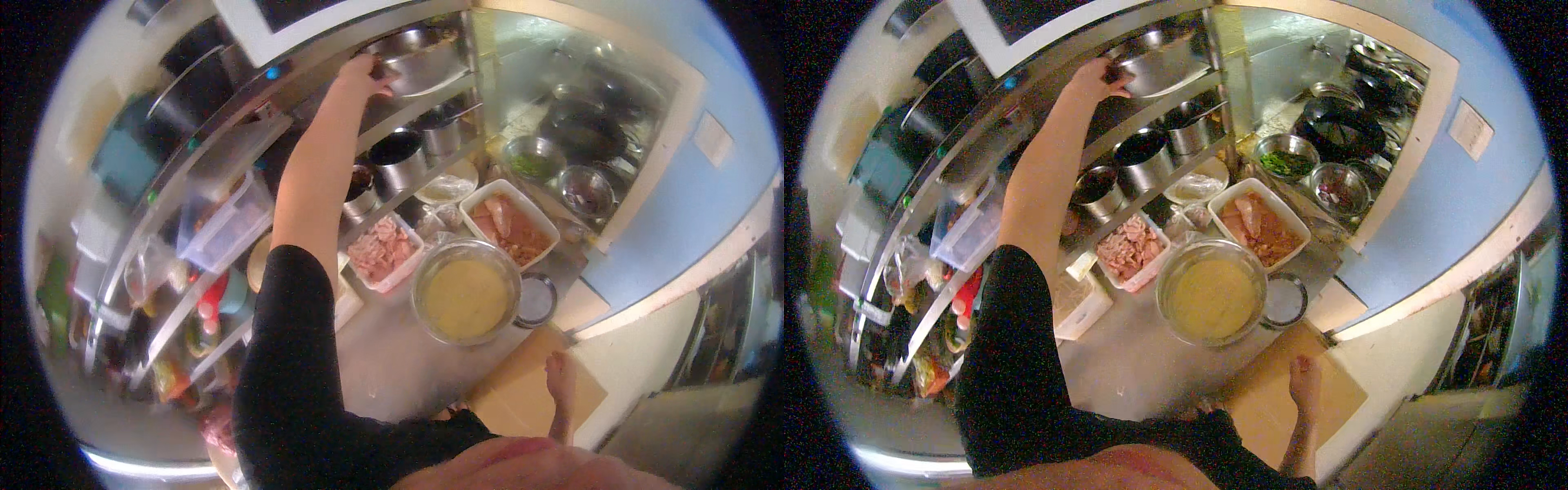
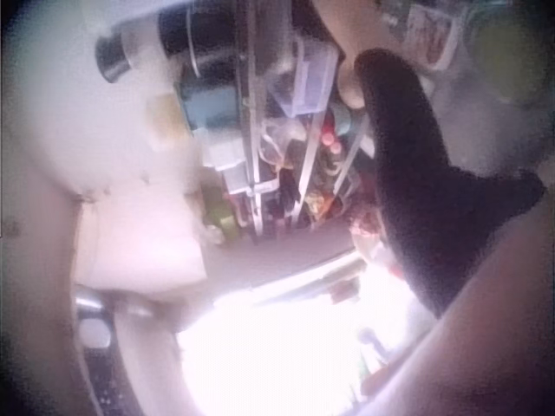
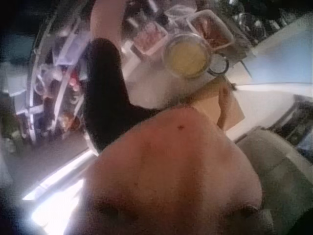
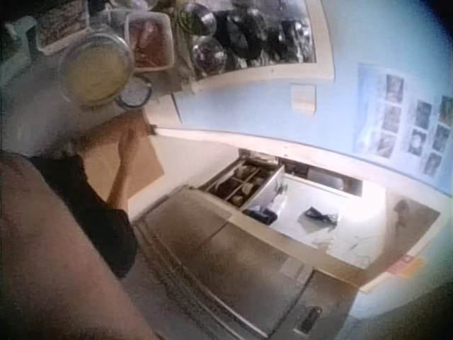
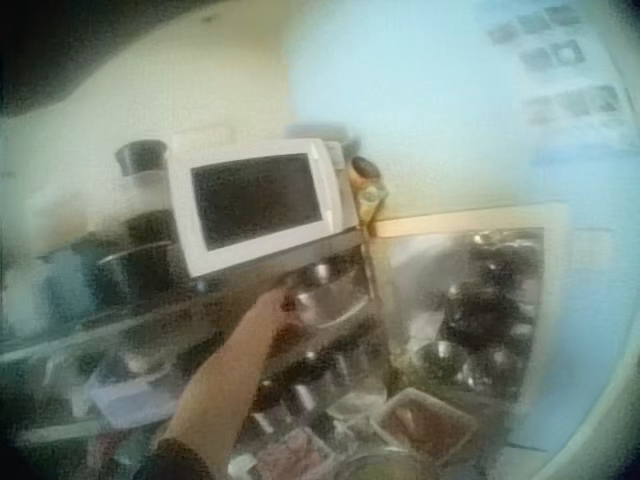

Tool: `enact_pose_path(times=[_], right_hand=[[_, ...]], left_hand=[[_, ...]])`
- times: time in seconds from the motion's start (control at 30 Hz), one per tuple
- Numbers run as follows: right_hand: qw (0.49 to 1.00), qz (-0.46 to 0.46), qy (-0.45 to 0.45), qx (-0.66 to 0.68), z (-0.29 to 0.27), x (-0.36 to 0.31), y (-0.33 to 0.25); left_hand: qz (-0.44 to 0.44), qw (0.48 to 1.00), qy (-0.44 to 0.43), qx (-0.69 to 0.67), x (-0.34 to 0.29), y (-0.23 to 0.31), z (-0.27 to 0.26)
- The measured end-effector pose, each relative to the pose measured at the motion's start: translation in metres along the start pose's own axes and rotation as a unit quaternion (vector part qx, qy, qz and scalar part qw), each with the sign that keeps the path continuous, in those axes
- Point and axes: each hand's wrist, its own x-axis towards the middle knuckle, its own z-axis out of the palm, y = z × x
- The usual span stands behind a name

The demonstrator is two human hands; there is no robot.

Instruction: The person chops green onions on a cutting board and adds them to a bowl containing shredded ingredients. They then add sliced meat and a dark liquid, mix the contents with chopsticks, and transfer the mixture into a rectangular container.

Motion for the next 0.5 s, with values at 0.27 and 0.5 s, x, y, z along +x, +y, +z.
enact_pose_path(times=[0.27,0.5], right_hand=[[0.998,0.011,-0.063,-0.015,0.027,0.001,0.0],[0.958,-0.122,-0.257,-0.024,0.084,0.02,-0.046]], left_hand=[[0.002,0.987,-0.054,-0.15,0.005,-0.004,0.017],[0.062,0.95,-0.209,0.224,-0.372,-0.266,-0.059]])
